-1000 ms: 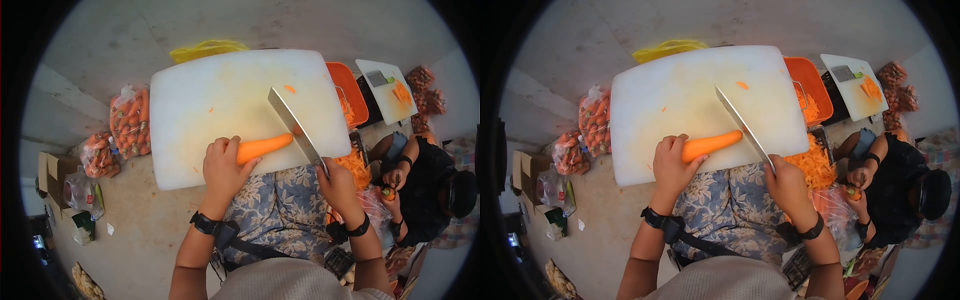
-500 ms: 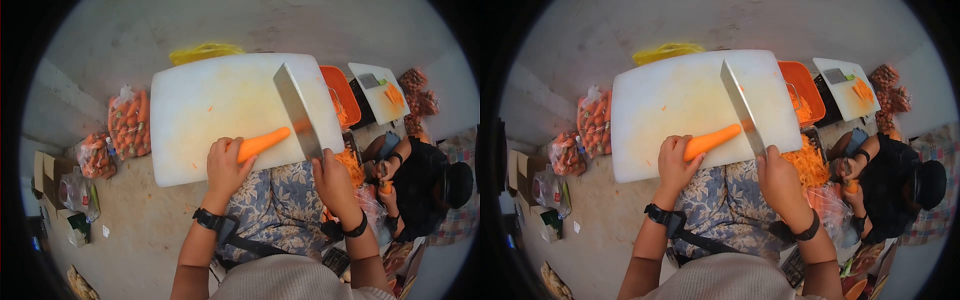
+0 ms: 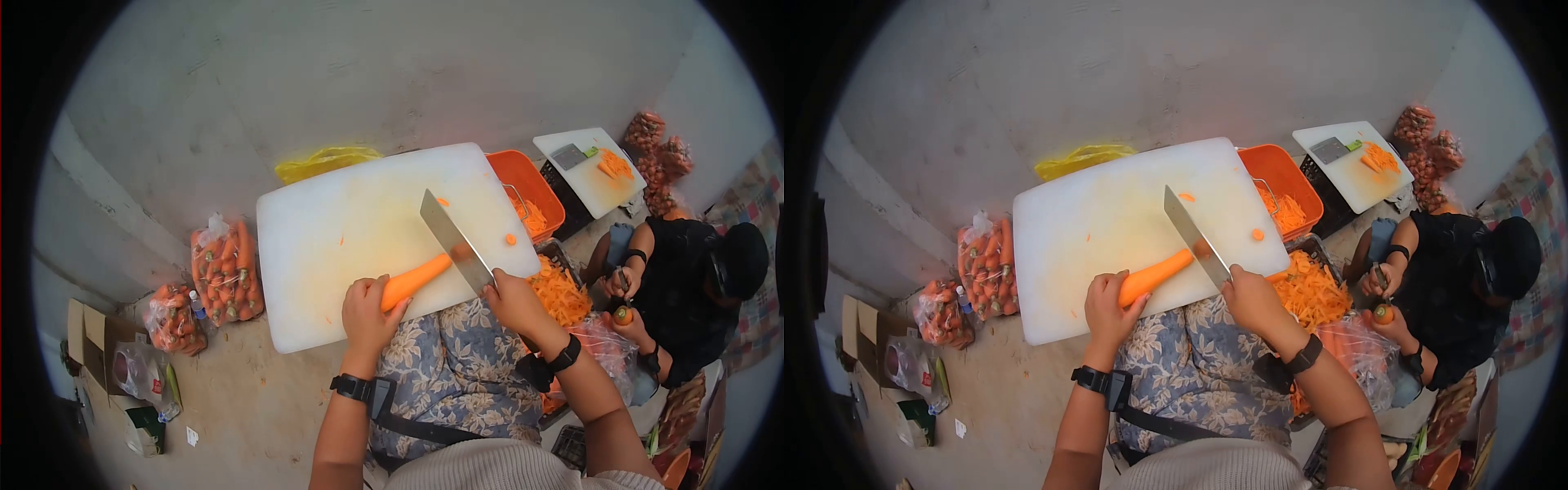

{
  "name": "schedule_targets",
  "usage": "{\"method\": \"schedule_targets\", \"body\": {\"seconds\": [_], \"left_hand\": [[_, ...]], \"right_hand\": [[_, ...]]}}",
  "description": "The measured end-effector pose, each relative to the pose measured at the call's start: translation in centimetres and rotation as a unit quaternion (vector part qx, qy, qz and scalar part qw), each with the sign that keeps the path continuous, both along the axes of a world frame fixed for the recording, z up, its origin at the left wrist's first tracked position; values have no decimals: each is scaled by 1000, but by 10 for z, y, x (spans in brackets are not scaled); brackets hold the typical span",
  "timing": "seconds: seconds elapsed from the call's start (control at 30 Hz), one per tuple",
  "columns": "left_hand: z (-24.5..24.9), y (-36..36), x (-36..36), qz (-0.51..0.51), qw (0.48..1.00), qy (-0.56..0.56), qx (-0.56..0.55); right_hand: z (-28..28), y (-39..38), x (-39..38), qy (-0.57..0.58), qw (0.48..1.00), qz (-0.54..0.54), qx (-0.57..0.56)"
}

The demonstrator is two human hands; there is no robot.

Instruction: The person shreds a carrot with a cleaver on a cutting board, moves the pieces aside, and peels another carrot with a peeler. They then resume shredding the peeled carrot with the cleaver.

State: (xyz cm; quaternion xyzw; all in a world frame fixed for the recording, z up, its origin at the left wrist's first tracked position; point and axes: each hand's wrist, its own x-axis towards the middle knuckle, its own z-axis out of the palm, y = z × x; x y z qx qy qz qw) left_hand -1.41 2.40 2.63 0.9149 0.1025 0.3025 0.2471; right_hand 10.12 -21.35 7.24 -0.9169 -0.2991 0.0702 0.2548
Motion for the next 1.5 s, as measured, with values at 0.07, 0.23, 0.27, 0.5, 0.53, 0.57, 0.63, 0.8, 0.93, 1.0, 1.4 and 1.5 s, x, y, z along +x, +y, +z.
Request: {"method": "schedule_targets", "body": {"seconds": [0.07, 0.23, 0.27, 0.5, 0.53, 0.57, 0.63, 0.8, 0.93, 1.0, 1.4, 1.5], "left_hand": [[-1, -1, -5, 5, 1000, -9, -4], [3, 1, -6, -4, 1000, -10, -25], [2, 2, -11, 9, 999, -8, -35], [0, 3, -11, 4, 999, -17, -39], [-1, 4, -11, 0, 999, -19, -40], [-2, 4, -11, -4, 999, -21, -41], [-4, 5, -11, 2, 999, -23, -39], [-8, 6, -11, 3, 999, -11, -44], [-4, 10, -15, -4, 998, -6, -62], [-1, 14, -22, 9, 998, -8, -62], [18, 88, -94, 242, 967, -76, -23], [11, 97, -111, 273, 960, -59, -33]], "right_hand": [[1, -8, 6, 46, 998, -15, 35], [0, -30, 17, 270, 937, -147, 163], [-7, -39, 15, 289, 919, -173, 204], [-32, -114, 1, 290, 847, -315, 314], [-34, -122, -4, 287, 852, -308, 311], [-37, -131, -9, 263, 850, -332, 312], [-38, -142, -15, 237, 853, -351, 306], [-32, -135, -32, 172, 890, -309, 288], [3, -87, -22, 173, 900, -227, 329], [9, -59, -10, 173, 910, -193, 324], [-8, 142, -10, 439, 849, 54, 289], [-28, 159, -12, 465, 844, 97, 250]]}}
